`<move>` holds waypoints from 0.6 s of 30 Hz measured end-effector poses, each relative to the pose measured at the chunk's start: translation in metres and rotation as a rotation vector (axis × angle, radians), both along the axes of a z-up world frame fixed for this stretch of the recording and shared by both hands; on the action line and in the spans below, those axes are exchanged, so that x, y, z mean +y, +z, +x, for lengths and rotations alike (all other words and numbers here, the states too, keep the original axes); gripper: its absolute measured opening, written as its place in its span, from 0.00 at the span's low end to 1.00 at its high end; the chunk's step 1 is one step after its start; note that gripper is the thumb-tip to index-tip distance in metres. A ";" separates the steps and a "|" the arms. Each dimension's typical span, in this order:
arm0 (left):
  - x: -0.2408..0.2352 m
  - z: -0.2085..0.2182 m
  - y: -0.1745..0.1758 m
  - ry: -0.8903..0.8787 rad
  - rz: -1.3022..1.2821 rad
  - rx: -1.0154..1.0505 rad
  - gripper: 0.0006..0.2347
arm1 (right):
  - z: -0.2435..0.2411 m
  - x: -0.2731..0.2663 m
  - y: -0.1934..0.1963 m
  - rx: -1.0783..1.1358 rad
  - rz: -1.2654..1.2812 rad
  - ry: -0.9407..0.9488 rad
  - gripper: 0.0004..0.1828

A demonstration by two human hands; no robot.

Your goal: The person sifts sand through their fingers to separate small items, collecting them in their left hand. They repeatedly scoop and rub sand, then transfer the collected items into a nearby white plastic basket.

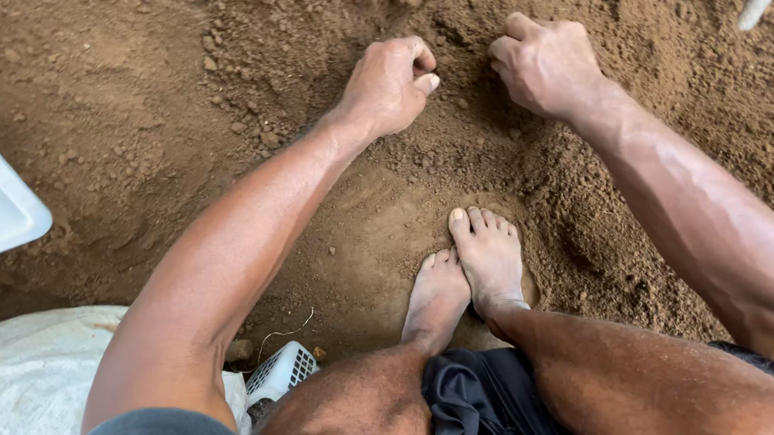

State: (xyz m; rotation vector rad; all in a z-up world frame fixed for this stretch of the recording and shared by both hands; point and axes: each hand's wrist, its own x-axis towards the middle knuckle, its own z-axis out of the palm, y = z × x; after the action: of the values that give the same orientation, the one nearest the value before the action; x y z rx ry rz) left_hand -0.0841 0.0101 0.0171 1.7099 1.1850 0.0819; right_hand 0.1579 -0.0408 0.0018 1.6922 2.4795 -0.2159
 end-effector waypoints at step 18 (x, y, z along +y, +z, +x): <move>0.003 -0.029 -0.005 0.074 0.062 -0.092 0.01 | -0.004 -0.021 0.024 0.491 -0.219 -0.358 0.06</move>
State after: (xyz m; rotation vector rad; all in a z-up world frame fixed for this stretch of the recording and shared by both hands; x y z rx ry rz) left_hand -0.1130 0.0127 0.0124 1.6978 1.1877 0.2428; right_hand 0.1535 -0.0622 0.0259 2.1723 2.2951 -1.0108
